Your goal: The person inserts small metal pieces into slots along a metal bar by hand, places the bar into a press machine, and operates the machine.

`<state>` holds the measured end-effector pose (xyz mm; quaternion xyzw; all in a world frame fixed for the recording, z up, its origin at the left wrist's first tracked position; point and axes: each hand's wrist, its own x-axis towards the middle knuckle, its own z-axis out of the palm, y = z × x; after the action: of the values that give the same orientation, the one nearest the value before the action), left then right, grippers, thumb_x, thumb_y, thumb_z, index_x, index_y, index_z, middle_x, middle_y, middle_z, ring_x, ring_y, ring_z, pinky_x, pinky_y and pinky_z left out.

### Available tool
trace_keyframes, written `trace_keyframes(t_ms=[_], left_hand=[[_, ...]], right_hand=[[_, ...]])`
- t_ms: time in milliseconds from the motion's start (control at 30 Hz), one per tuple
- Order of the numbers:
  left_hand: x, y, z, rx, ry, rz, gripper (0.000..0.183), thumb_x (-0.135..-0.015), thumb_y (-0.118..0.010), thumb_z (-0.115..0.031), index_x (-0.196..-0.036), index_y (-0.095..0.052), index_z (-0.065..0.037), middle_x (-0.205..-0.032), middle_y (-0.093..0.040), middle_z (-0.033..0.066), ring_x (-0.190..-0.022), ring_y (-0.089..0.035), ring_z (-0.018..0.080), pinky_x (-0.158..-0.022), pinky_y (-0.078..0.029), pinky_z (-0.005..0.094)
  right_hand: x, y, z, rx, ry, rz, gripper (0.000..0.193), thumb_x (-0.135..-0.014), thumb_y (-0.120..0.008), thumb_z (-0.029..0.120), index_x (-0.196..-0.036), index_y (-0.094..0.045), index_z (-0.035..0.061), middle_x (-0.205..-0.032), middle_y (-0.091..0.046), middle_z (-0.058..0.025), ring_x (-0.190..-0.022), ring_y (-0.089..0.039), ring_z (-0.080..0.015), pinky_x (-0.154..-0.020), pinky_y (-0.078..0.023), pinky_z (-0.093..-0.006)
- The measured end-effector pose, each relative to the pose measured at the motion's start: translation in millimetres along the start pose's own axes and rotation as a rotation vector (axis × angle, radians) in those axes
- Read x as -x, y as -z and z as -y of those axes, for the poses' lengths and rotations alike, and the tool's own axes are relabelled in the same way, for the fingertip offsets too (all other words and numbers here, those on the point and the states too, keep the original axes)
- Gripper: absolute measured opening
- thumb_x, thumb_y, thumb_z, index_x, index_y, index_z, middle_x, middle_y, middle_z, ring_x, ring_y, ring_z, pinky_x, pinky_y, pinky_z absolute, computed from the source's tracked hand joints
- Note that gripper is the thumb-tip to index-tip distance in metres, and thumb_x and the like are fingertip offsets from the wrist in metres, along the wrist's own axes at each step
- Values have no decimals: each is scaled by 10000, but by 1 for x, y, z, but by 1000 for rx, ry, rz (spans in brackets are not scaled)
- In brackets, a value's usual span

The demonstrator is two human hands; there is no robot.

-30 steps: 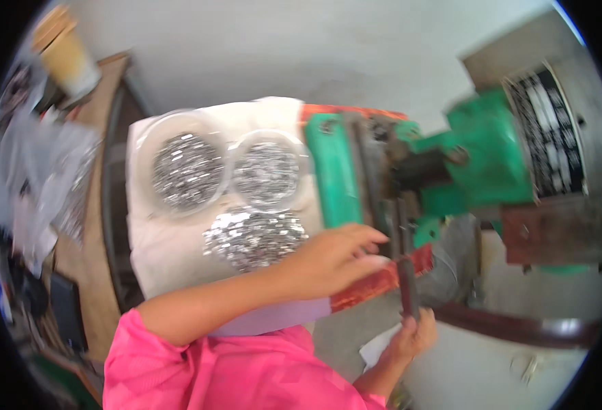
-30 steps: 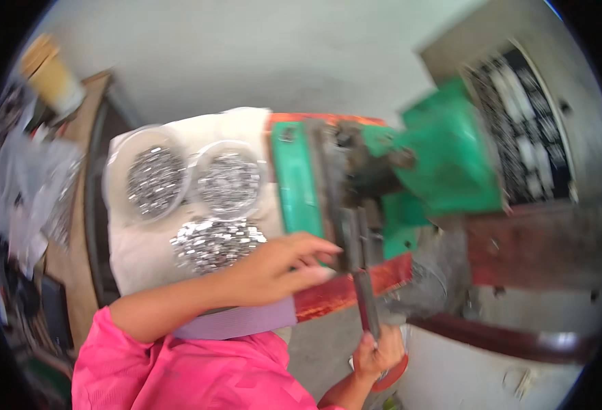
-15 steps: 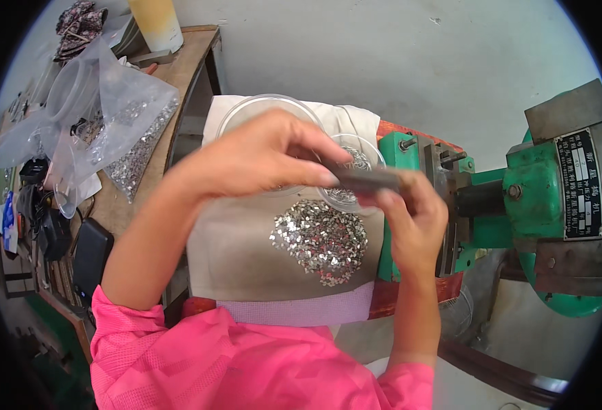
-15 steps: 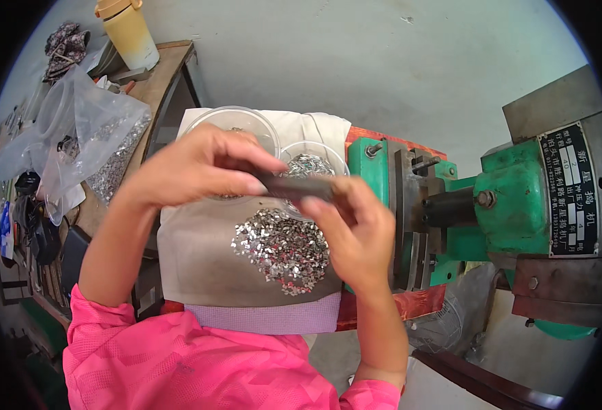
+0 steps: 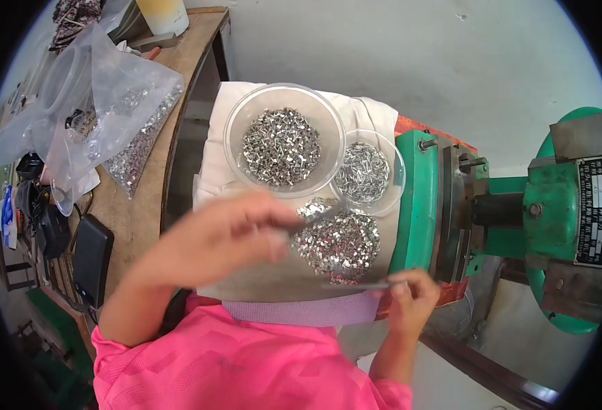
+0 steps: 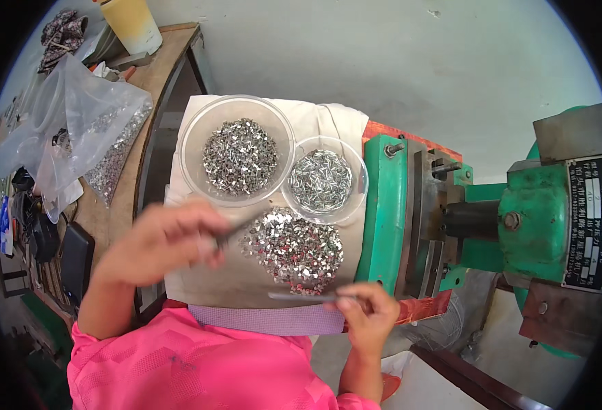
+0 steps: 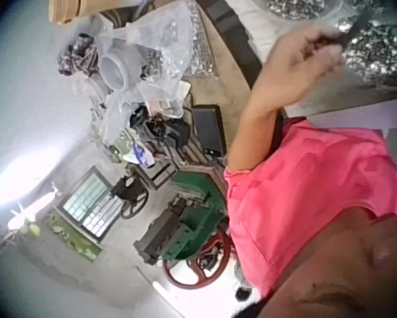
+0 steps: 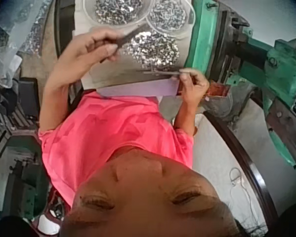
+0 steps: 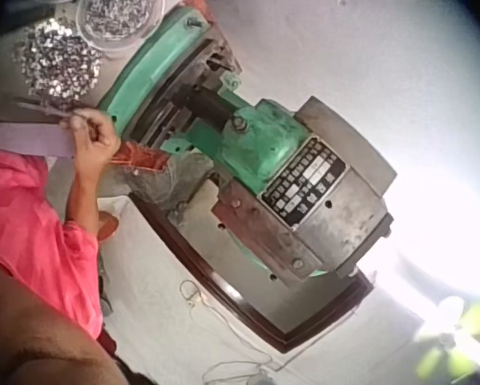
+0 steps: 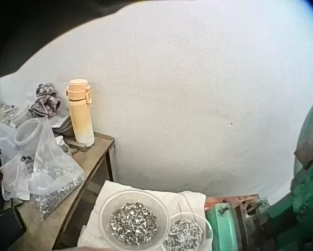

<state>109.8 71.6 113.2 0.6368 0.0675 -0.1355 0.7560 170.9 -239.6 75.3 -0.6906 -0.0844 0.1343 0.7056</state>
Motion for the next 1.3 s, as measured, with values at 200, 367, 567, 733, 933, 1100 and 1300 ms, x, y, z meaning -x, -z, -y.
trace_keyframes(t_ms=[200,367,567,733,933,1100,1300], left_hand=[[16,-49,80,71,337,360,301,-1011,-548,-164,-1206,-578,64,-912,-654,127,-800,-675,212,-725,-543,329],[20,-65,87,-386,227,273,237,-952,-606,-142,-1104,-592,39,-999,-633,199,-836,-675,341,-754,-547,406],[44,-65,99,-731,-58,-22,242,-830,-740,-129,-1044,-664,-46,-970,-565,112,-845,-633,298,-717,-524,397],[46,-67,111,-856,-247,-126,252,-765,-792,-119,-983,-685,-53,-946,-541,96,-851,-599,288,-710,-504,387],[32,-60,110,-760,-301,-295,263,-743,-789,-80,-979,-679,-43,-1011,-573,115,-895,-592,299,-754,-497,374],[10,-57,107,-932,-345,-503,258,-761,-753,-34,-1003,-665,-37,-1012,-583,115,-883,-590,300,-751,-497,380],[-5,-59,109,-1013,-370,-501,195,-765,-739,-27,-936,-644,-36,-935,-572,89,-826,-569,289,-702,-482,401]], right_hand=[[60,56,-61,71,-219,-509,163,-936,-671,114,-838,-612,-2,-713,-653,-92,-521,-629,-167,-502,-552,-288],[52,65,-64,487,-298,-448,270,-926,-707,130,-1120,-642,-46,-731,-656,-33,-551,-566,-75,-504,-461,-227],[53,35,-57,885,127,-434,217,-873,-729,49,-1079,-708,-20,-754,-662,-40,-596,-536,-81,-537,-424,-235],[28,-26,-37,924,444,-53,167,-796,-767,20,-960,-760,48,-768,-654,-57,-650,-570,-192,-584,-456,-300],[5,-68,-40,1185,527,175,382,-750,-815,179,-1124,-737,160,-1248,-598,-82,-1153,-487,-315,-950,-402,-402],[10,-64,-45,1198,492,246,338,-742,-822,207,-1073,-761,238,-1325,-575,-85,-1275,-397,-355,-1074,-269,-441],[11,-57,-43,1111,490,169,230,-734,-825,155,-952,-765,199,-1257,-615,-70,-1271,-394,-347,-1061,-275,-433]])
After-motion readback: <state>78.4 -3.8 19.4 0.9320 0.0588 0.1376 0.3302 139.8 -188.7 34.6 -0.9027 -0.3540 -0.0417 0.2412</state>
